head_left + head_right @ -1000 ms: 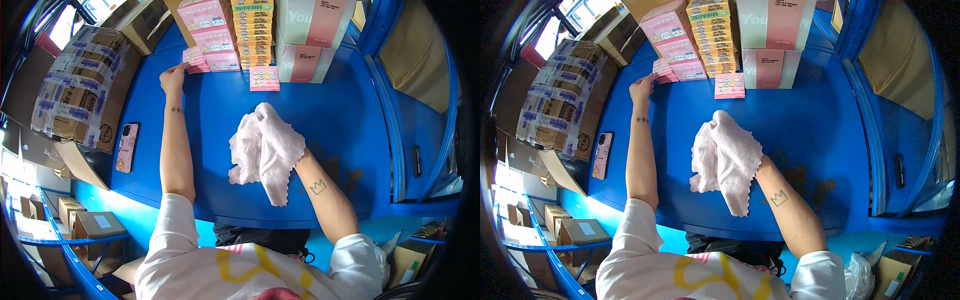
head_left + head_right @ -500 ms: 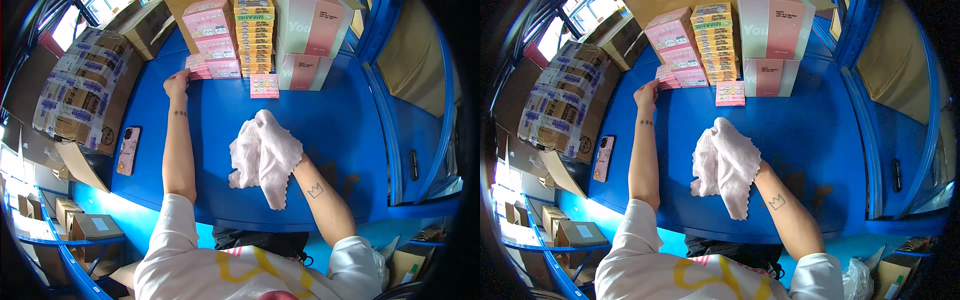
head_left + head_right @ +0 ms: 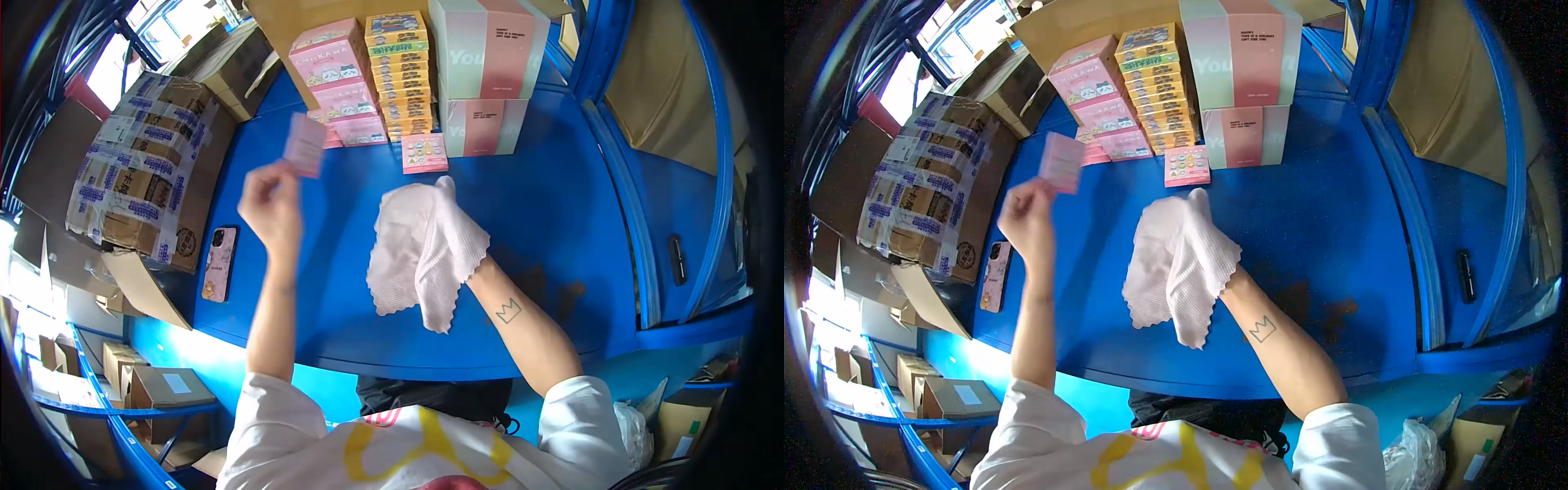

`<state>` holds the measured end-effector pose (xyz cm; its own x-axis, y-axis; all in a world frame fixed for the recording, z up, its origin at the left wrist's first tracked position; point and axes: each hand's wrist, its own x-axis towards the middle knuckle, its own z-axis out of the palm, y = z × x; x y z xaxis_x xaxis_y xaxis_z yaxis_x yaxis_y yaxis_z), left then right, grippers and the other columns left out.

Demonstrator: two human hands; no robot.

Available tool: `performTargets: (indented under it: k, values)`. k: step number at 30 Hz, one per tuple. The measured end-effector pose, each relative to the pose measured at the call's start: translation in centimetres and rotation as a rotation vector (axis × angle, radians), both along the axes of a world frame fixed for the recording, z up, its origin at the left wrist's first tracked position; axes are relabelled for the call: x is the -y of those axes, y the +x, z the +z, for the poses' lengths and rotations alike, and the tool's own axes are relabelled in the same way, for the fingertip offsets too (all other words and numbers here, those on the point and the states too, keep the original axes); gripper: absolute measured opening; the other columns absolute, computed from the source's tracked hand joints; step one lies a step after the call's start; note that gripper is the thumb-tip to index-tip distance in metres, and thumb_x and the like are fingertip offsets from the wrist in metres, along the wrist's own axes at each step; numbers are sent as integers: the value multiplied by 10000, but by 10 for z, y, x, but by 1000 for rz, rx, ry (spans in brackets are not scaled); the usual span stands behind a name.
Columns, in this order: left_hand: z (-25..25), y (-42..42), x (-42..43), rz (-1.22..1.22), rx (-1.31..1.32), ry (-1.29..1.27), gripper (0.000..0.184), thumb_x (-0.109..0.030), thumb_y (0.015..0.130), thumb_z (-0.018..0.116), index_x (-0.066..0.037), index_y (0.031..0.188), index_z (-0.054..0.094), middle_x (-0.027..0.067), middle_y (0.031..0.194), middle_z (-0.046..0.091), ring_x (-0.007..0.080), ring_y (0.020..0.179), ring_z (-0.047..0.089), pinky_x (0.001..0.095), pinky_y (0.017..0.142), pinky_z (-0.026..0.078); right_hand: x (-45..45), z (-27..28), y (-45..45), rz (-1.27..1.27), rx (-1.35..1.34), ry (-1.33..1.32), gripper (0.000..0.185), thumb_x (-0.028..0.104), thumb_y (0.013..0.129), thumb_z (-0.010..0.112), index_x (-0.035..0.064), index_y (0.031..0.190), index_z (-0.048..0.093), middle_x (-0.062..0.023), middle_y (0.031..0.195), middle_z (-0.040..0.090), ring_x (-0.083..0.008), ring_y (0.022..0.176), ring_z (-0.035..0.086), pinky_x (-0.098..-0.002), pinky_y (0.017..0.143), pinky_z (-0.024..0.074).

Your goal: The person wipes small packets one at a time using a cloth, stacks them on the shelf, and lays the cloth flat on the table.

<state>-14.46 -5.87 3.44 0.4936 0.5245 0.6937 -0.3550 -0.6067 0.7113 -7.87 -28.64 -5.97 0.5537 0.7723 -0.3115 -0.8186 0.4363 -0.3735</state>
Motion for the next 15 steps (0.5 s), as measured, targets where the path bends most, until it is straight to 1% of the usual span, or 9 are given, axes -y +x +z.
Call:
performTargets:
  k: [1, 3, 4, 6, 7, 9, 10, 13, 15]
  values:
    - [1, -18, 34, -29, -16, 162, 121, 17, 728, 694, -51, 822, 655, 64, 815, 655, 177, 721, 604, 264, 643, 488, -2, 0, -6, -63, 126, 34, 585, 572, 935, 481, 201, 1382, 416, -96, 1403, 461, -290, 1281, 460, -503, 1121, 322]
    - [-15, -38, 83, -211, -28, 541, 178, 36, 683, 709, -65, 821, 656, 61, 838, 662, 195, 709, 609, 288, 644, 503, -1, 1, -18, -196, 384, 88, 560, 543, 951, 477, 165, 1362, 448, -94, 1364, 504, -292, 1265, 487, -476, 1097, 369]
    - [-24, -45, 103, -351, -138, 584, 146, -31, 707, 728, -80, 825, 658, 88, 970, 659, 216, 801, 614, 340, 768, 524, 2, 0, -21, -266, 516, 109, 549, 529, 958, 475, 148, 1353, 464, -93, 1345, 526, -293, 1257, 500, -463, 1086, 392]
    - [-27, -42, 120, -513, -243, 788, 266, -113, 745, 734, -82, 1000, 664, 121, 1187, 606, 262, 1030, 589, 396, 961, 466, 6, -15, -18, -254, 425, 103, 570, 538, 958, 463, 162, 1383, 410, -93, 1380, 482, -296, 1280, 473, -481, 1095, 371]
    - [-32, -36, 120, -527, -239, 786, 266, -113, 745, 734, -82, 1000, 664, 121, 1187, 606, 262, 1030, 589, 396, 961, 466, 6, -23, -14, -232, 336, 111, 595, 546, 958, 452, 177, 1414, 356, -93, 1414, 437, -300, 1304, 446, -499, 1103, 349]
    - [-43, -20, 116, -618, -173, 870, 405, -252, 874, 633, -84, 1238, 573, 149, 1369, 489, 324, 1249, 476, 447, 1101, 342, 7, -39, -7, -193, 157, 134, 654, 563, 958, 429, 206, 1476, 249, -93, 1484, 349, -306, 1350, 392, -535, 1121, 306]
    - [-42, -17, 116, -633, -168, 872, 405, -252, 874, 633, -84, 1238, 573, 149, 1369, 489, 324, 1249, 476, 447, 1101, 342, 10, -32, -10, -208, 157, 133, 654, 563, 958, 429, 206, 1476, 249, -93, 1484, 349, -306, 1350, 392, -535, 1121, 306]
    - [-43, -11, 109, -538, -254, 937, 456, -300, 944, 515, -79, 1342, 481, 164, 1413, 446, 360, 1308, 423, 469, 1118, 315, 16, 27, -36, -261, 475, -185, 634, 547, 979, 389, 173, 1476, 264, -93, 1465, 396, -310, 1337, 423, -476, 1093, 363]
    - [-48, -12, 104, -490, -306, 943, 474, -315, 968, 476, -78, 1376, 450, 169, 1428, 431, 372, 1328, 405, 477, 1124, 306, 14, 28, -42, -244, 567, -297, 629, 541, 986, 375, 162, 1476, 269, -93, 1458, 412, -312, 1333, 434, -456, 1084, 382]
